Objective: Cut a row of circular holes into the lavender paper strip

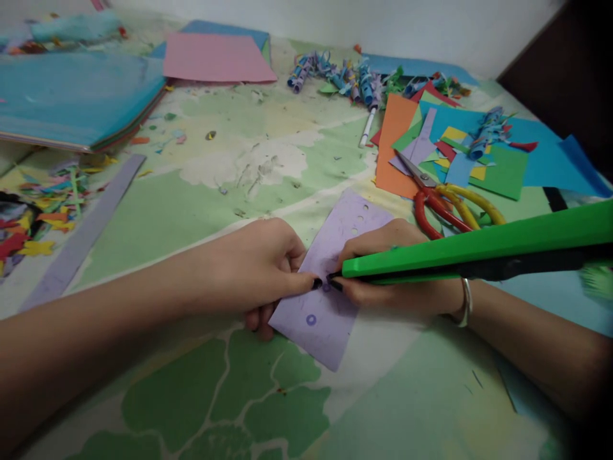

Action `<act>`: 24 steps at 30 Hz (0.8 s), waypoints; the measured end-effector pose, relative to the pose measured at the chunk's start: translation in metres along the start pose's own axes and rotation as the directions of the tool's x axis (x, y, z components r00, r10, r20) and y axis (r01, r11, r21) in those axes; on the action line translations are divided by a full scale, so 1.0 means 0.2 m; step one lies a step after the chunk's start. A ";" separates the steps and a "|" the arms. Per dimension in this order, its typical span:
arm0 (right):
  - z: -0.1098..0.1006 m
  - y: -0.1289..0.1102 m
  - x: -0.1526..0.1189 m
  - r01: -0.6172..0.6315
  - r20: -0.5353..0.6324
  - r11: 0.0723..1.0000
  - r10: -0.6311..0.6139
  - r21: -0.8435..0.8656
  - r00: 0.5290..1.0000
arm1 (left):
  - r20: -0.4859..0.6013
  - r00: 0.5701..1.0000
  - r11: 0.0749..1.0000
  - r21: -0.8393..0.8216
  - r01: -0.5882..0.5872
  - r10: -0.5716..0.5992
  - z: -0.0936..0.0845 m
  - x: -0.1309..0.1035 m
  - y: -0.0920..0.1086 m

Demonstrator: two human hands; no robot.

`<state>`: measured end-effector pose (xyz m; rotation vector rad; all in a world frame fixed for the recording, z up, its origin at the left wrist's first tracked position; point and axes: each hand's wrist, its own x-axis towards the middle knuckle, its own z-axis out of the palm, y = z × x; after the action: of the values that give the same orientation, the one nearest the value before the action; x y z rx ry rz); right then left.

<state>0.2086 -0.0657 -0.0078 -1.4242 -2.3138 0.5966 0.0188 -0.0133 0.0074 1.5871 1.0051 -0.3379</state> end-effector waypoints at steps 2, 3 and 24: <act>0.00 0.00 0.00 0.009 -0.018 1.000 -0.009 -0.006 1.000 | 0.001 1.000 1.000 0.006 0.000 0.000 0.00 0.00 0.00; 0.00 0.00 0.00 0.024 -0.028 1.000 -0.024 0.006 0.999 | -0.005 1.000 1.000 -0.005 -0.004 0.004 0.00 0.00 0.00; -0.06 0.05 0.02 0.022 0.061 0.969 -0.039 0.245 0.997 | -0.137 0.984 0.993 0.048 -0.104 0.110 -0.03 -0.04 -0.03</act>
<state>0.2206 -0.0555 -0.0032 -1.2695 -2.2149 0.8974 0.0087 -0.0111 0.0103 1.7135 1.0199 -0.1763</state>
